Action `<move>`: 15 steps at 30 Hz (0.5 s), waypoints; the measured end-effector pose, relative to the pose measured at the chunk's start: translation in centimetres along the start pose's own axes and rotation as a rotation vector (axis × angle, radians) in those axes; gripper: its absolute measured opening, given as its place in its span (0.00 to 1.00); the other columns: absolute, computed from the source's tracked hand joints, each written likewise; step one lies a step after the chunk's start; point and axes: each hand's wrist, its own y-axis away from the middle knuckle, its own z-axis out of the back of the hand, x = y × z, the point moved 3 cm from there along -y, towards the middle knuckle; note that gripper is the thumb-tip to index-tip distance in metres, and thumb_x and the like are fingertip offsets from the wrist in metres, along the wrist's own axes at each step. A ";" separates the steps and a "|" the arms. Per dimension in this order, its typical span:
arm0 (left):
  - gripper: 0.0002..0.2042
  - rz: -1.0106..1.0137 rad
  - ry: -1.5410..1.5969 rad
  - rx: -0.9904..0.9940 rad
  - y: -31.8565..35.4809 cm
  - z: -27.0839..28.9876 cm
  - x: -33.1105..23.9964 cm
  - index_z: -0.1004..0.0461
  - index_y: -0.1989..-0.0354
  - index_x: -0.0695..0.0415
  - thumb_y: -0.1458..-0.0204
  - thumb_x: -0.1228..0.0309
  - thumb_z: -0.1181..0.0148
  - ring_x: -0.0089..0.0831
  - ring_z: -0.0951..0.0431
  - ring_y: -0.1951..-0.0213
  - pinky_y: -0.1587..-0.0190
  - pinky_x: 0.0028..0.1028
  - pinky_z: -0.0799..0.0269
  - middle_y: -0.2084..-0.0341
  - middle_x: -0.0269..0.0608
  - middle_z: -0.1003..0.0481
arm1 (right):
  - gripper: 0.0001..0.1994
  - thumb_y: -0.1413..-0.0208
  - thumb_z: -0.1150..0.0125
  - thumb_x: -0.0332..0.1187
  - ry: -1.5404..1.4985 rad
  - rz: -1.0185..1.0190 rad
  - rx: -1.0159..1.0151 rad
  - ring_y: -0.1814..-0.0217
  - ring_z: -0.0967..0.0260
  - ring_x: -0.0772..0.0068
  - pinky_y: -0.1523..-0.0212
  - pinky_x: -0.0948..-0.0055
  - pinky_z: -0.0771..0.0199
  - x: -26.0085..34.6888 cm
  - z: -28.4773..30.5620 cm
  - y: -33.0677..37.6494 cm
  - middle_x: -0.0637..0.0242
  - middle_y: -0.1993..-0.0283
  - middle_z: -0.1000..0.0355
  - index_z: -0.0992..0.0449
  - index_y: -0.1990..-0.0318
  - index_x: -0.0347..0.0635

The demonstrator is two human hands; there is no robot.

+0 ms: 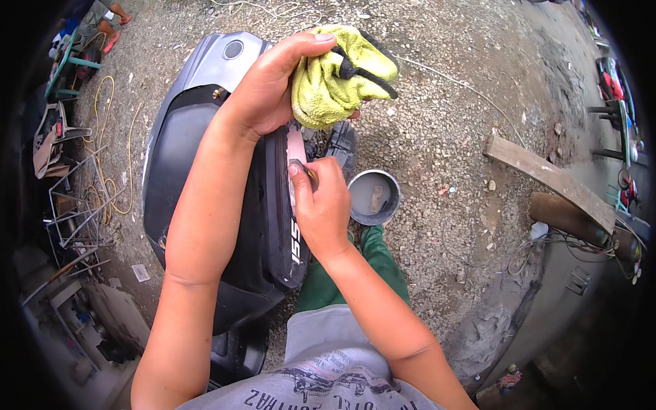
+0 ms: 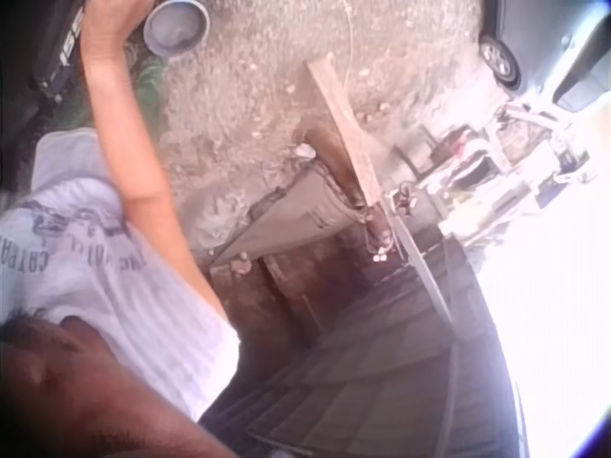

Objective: The person cleans the side panel of a black motorcycle using a green cloth and a small black scraper. They repeatedly wipe the surface and scrape off residue, occasionally dipping the cloth into a bucket of water on the ground.

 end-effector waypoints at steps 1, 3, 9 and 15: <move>0.11 0.001 -0.003 -0.017 0.0 0.1 0.2 0.26 0.53 0.59 0.36 0.65 0.42 0.27 0.17 0.61 0.56 0.28 0.19 0.62 0.40 0.20 | 0.14 0.35 0.35 0.38 0.000 0.001 0.016 0.61 0.29 0.49 0.58 0.57 0.30 -0.2 0.0 0.4 0.53 0.64 0.29 0.27 0.61 0.34; 0.12 -0.007 0.031 -0.029 0.2 0.2 0.8 0.25 0.53 0.60 0.37 0.64 0.40 0.25 0.17 0.60 0.56 0.26 0.20 0.61 0.39 0.20 | 0.13 0.36 0.34 0.37 -0.017 0.025 0.016 0.63 0.29 0.48 0.59 0.56 0.29 0.0 0.0 -0.2 0.54 0.64 0.29 0.27 0.61 0.34; 0.21 -0.038 -0.166 0.021 0.2 -0.7 0.3 0.25 0.49 0.65 0.41 0.61 0.30 0.23 0.17 0.61 0.57 0.25 0.20 0.60 0.40 0.18 | 0.12 0.36 0.35 0.36 0.034 0.035 0.004 0.63 0.29 0.47 0.59 0.56 0.29 0.3 0.3 -0.1 0.55 0.64 0.28 0.26 0.61 0.35; 0.25 -0.051 -0.357 0.051 -0.2 -0.8 0.2 0.27 0.41 0.63 0.38 0.55 0.34 0.23 0.17 0.58 0.56 0.25 0.18 0.57 0.41 0.19 | 0.12 0.36 0.35 0.36 -0.114 0.153 -0.046 0.64 0.29 0.46 0.60 0.56 0.29 0.6 -0.5 -4.1 0.54 0.65 0.29 0.26 0.61 0.34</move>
